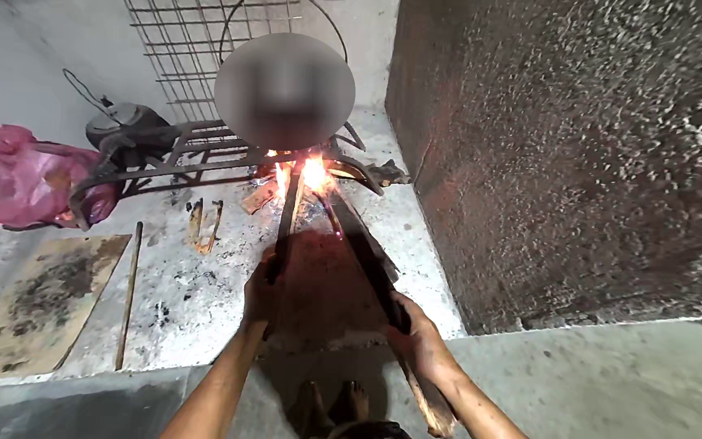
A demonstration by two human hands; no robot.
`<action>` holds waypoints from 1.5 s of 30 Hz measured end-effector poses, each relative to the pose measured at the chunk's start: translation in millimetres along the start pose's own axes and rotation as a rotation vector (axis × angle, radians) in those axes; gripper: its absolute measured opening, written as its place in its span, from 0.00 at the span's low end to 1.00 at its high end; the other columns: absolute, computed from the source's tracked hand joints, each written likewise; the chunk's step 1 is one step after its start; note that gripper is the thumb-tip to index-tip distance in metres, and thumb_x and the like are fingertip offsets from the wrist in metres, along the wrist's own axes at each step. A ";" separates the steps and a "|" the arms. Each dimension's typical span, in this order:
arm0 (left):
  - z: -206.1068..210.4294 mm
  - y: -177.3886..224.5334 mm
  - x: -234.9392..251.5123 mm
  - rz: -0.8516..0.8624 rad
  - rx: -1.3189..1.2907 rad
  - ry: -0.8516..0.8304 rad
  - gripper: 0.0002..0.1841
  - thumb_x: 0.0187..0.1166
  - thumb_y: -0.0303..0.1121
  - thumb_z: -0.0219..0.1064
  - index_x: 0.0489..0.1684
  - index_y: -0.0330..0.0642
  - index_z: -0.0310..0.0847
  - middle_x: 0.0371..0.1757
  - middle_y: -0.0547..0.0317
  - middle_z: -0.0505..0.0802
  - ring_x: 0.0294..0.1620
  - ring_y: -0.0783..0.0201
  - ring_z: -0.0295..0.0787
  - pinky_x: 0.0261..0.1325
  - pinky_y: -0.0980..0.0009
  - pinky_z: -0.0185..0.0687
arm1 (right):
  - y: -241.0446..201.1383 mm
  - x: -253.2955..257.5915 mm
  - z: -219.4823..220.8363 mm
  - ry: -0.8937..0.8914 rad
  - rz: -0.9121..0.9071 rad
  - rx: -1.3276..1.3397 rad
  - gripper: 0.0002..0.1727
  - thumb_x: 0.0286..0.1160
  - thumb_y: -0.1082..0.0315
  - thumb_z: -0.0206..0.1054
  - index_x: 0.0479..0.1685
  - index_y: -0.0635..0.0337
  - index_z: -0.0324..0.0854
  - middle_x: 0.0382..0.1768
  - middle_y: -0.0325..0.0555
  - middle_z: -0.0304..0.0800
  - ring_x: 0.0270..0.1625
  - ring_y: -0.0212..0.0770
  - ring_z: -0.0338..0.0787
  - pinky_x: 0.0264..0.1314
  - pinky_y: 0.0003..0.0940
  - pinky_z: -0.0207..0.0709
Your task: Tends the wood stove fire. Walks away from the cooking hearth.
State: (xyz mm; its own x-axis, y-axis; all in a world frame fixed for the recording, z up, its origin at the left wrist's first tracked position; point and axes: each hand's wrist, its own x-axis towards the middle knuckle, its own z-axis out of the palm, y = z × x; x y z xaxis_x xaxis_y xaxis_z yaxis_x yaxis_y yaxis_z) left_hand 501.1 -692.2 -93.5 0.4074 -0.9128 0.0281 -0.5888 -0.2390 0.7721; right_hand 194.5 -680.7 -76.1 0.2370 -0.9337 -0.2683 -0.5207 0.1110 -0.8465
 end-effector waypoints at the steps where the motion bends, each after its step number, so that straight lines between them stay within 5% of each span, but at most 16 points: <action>1: -0.7 -0.6 -0.3 -0.002 -0.002 0.000 0.24 0.82 0.26 0.66 0.77 0.33 0.74 0.63 0.37 0.90 0.61 0.46 0.90 0.68 0.46 0.81 | -1.8 2.1 -2.1 -0.026 0.012 0.028 0.40 0.68 0.66 0.75 0.86 0.59 0.68 0.79 0.56 0.76 0.81 0.45 0.77 0.84 0.41 0.70; 7: -2.6 -6.4 -3.3 -0.004 -0.025 0.012 0.24 0.80 0.27 0.67 0.77 0.34 0.74 0.60 0.38 0.91 0.59 0.46 0.91 0.67 0.46 0.82 | -13.3 11.2 -2.8 -0.094 0.059 0.161 0.39 0.71 0.64 0.74 0.86 0.56 0.66 0.73 0.51 0.83 0.72 0.39 0.84 0.77 0.39 0.77; 19: -8.5 -13.8 -10.5 -0.042 -0.029 -0.010 0.24 0.79 0.25 0.67 0.76 0.33 0.75 0.61 0.36 0.90 0.60 0.45 0.90 0.68 0.46 0.81 | 1.0 -20.0 6.5 -0.151 0.084 0.135 0.39 0.69 0.67 0.73 0.86 0.58 0.66 0.79 0.51 0.77 0.76 0.38 0.82 0.78 0.36 0.77; 30: -12.6 -15.3 -9.8 -0.046 -0.004 -0.018 0.24 0.81 0.27 0.67 0.77 0.34 0.74 0.63 0.36 0.90 0.62 0.44 0.90 0.69 0.44 0.80 | -20.2 13.2 17.0 -0.182 0.116 -0.001 0.38 0.76 0.62 0.72 0.88 0.54 0.65 0.80 0.55 0.76 0.79 0.46 0.79 0.83 0.45 0.71; 37: -7.2 -21.5 -8.6 -0.064 -0.060 0.001 0.25 0.81 0.27 0.67 0.78 0.36 0.74 0.61 0.38 0.91 0.58 0.47 0.91 0.65 0.48 0.83 | -23.9 23.6 20.9 -0.128 0.130 0.039 0.38 0.74 0.60 0.74 0.87 0.53 0.66 0.74 0.56 0.81 0.73 0.46 0.84 0.77 0.46 0.76; 45: 0.5 -16.2 -8.2 -0.050 -0.021 -0.008 0.25 0.80 0.28 0.68 0.77 0.34 0.75 0.62 0.37 0.91 0.60 0.45 0.90 0.67 0.45 0.81 | -41.4 35.5 28.5 -0.081 0.103 -0.008 0.37 0.79 0.63 0.72 0.87 0.61 0.63 0.79 0.59 0.76 0.78 0.50 0.81 0.82 0.45 0.72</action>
State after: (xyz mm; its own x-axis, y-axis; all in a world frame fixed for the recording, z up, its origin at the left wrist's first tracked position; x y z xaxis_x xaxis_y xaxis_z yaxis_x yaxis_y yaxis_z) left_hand 507.0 -681.0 -106.5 0.4299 -0.9027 -0.0160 -0.5533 -0.2774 0.7854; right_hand 247.9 -708.8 -63.7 0.2466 -0.8871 -0.3903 -0.5524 0.2022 -0.8087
